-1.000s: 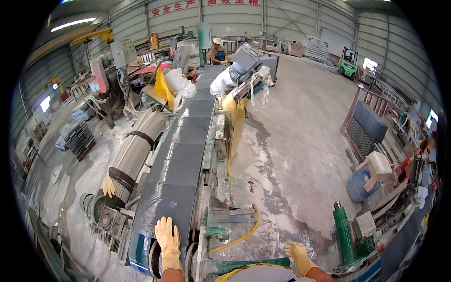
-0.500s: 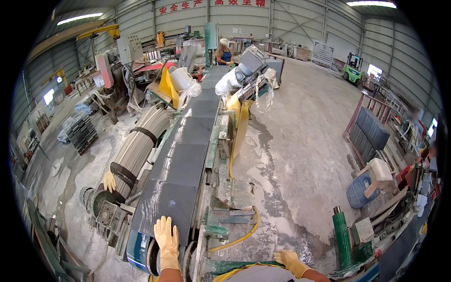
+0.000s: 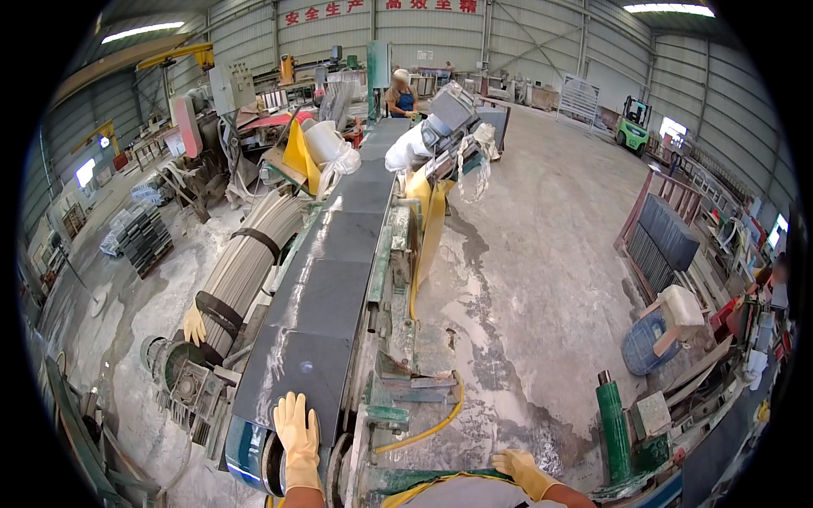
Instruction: The person repeatedly picks up dark rectangular slabs from a conveyor belt and places them onto a stack. The person wears yellow gloves and handles the slabs one at a time in a repetitive loop throughout the clip.
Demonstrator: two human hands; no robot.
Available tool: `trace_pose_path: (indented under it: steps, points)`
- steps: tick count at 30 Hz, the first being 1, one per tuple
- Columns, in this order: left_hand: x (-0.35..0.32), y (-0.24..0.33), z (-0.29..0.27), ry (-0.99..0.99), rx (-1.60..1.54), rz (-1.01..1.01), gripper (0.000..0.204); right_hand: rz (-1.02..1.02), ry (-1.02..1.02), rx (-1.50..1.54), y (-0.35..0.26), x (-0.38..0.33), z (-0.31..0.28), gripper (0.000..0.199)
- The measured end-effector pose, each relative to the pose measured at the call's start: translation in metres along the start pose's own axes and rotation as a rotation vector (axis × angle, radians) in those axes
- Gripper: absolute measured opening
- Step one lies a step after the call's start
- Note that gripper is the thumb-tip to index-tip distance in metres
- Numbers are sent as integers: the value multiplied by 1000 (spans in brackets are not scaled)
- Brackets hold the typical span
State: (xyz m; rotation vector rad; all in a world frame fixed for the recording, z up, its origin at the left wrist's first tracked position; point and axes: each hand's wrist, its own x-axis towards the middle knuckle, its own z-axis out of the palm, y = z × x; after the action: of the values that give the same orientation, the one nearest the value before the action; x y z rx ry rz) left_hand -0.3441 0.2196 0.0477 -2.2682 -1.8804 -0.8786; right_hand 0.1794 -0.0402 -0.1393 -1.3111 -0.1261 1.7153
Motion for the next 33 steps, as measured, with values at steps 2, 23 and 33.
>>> trace_pose_path:
  steps: [2,23,33]
  points:
    - [0,3,-3,-7,-9,-2,44,-7,-24,7,0,-1,-1,63]
    - [-12,3,-14,-4,-9,-11,44,-9,156,4,-5,-13,17,58]
    - [-15,5,-19,-17,-31,-7,44,-5,101,102,-1,-7,3,57]
